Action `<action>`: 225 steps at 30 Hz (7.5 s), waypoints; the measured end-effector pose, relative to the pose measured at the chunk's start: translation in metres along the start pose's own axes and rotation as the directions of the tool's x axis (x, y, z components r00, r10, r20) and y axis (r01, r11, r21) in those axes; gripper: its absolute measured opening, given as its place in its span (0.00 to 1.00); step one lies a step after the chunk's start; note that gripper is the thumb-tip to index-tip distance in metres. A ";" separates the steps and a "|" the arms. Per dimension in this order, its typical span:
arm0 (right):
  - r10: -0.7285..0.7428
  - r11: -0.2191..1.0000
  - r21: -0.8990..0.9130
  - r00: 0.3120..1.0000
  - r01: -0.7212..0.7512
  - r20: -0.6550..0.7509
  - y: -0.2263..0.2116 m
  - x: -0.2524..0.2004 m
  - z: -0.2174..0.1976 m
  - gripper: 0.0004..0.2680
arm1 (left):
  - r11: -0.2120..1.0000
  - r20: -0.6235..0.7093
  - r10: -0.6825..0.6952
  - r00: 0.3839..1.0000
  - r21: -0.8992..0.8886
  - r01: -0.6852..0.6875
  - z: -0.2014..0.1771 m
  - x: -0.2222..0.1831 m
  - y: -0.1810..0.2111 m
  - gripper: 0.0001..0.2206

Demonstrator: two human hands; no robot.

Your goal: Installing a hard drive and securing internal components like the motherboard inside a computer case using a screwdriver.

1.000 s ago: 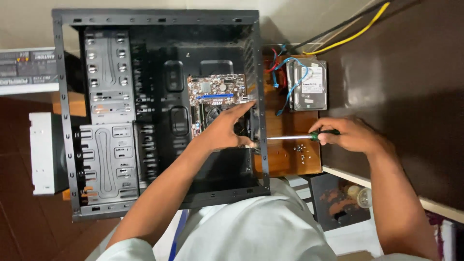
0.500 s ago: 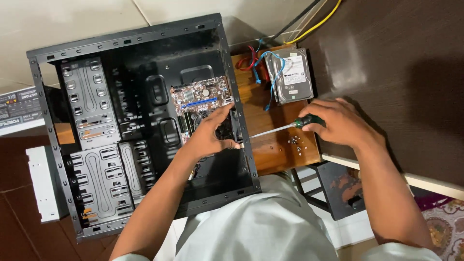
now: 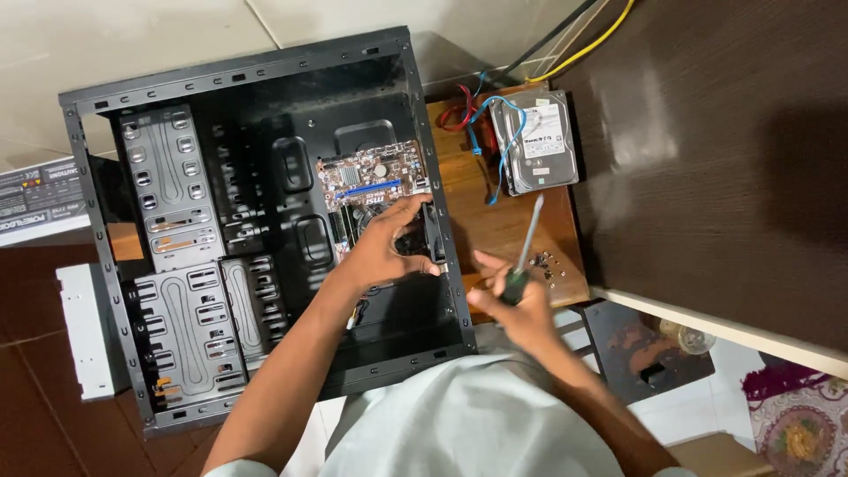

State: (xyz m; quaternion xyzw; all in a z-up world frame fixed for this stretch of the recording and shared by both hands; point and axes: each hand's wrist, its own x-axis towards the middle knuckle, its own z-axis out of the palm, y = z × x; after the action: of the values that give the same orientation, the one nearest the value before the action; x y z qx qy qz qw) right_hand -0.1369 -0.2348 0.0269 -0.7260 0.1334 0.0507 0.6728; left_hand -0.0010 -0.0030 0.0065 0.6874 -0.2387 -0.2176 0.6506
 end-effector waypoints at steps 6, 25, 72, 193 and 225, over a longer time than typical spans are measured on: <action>-0.004 1.000 -0.013 0.998 0.005 0.069 -0.016 -0.007 0.014 0.13 | 0.999 -0.009 -0.016 1.000 -0.044 0.016 0.006 -0.002 0.005 0.47; -0.148 0.980 0.147 0.985 0.134 0.087 -0.019 -0.001 0.015 0.08 | 0.993 -0.007 0.060 0.998 0.100 -0.059 0.003 -0.008 0.008 0.46; -0.162 0.078 -0.852 0.850 0.518 0.501 -0.047 0.068 -0.117 0.15 | 0.996 -0.007 0.079 0.997 0.050 -0.079 0.004 -0.002 -0.015 0.48; -0.420 0.610 -0.700 0.900 0.372 0.113 -0.113 -0.025 -0.038 0.11 | 0.596 -0.349 -0.143 0.926 -0.777 -0.201 0.039 -0.014 0.061 0.09; -0.190 0.631 -0.740 0.971 0.232 0.142 -0.124 -0.030 -0.069 0.10 | 0.952 -0.258 0.219 0.941 -0.155 -0.264 0.031 -0.014 0.083 0.08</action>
State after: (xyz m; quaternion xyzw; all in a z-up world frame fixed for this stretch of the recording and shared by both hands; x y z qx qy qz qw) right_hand -0.1407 -0.2918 0.1597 -0.9477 -0.0025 0.0406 0.3166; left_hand -0.0350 -0.0226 0.0877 0.6096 -0.2205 -0.0736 0.7578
